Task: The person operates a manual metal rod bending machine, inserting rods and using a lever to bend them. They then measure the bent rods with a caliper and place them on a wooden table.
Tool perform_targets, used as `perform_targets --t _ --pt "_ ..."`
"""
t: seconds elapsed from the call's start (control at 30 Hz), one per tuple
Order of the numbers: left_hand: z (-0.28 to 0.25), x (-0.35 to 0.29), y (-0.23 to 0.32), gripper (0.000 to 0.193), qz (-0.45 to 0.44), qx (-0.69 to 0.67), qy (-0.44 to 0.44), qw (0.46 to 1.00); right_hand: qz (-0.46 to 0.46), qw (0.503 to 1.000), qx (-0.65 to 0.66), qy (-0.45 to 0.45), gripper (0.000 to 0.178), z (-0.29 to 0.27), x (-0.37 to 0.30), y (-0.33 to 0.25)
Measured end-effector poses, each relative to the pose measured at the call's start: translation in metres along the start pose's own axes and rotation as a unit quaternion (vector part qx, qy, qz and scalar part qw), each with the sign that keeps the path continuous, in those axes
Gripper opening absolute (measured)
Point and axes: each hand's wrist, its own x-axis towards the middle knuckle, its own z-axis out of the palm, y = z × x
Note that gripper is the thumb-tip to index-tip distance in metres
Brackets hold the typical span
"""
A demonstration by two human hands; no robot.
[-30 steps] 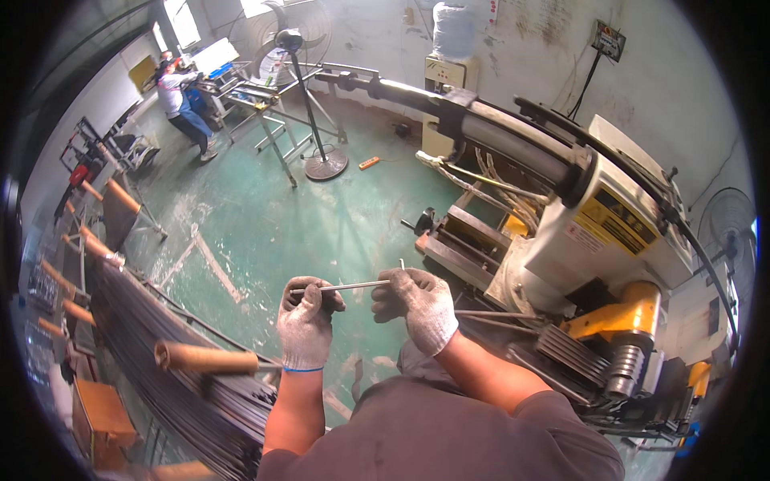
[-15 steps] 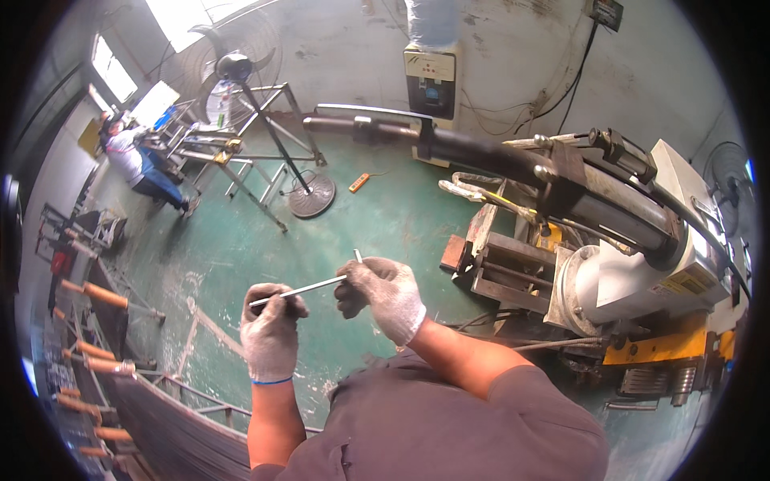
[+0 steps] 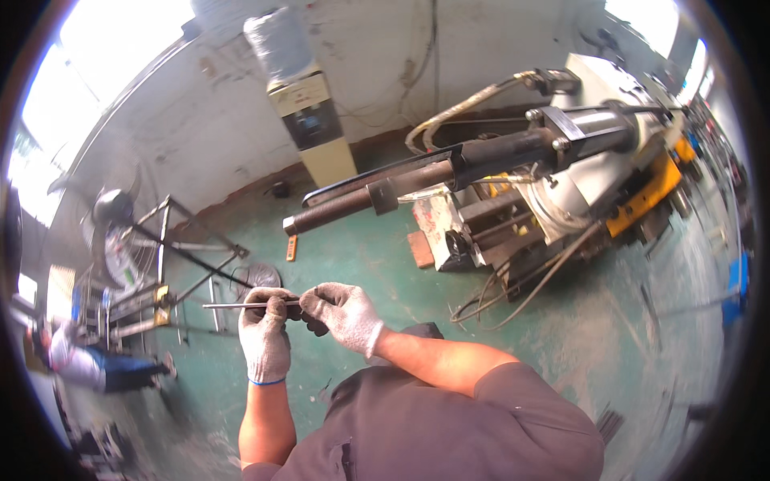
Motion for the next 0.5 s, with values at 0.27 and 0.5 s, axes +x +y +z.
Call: perform_targets --t 0.27,0.5 --pt "-0.012 0.133 0.016 0.031 0.025 0.052 -0.163 0.985 -0.128 0.982 0.075 0.115 0.028 0.007 0.095 0.012" --pt "0.024 0.219 0.027 0.024 -0.022 0.074 -0.262 0.962 -0.186 0.956 0.11 0.2 0.022 -0.013 0.154 -0.002"
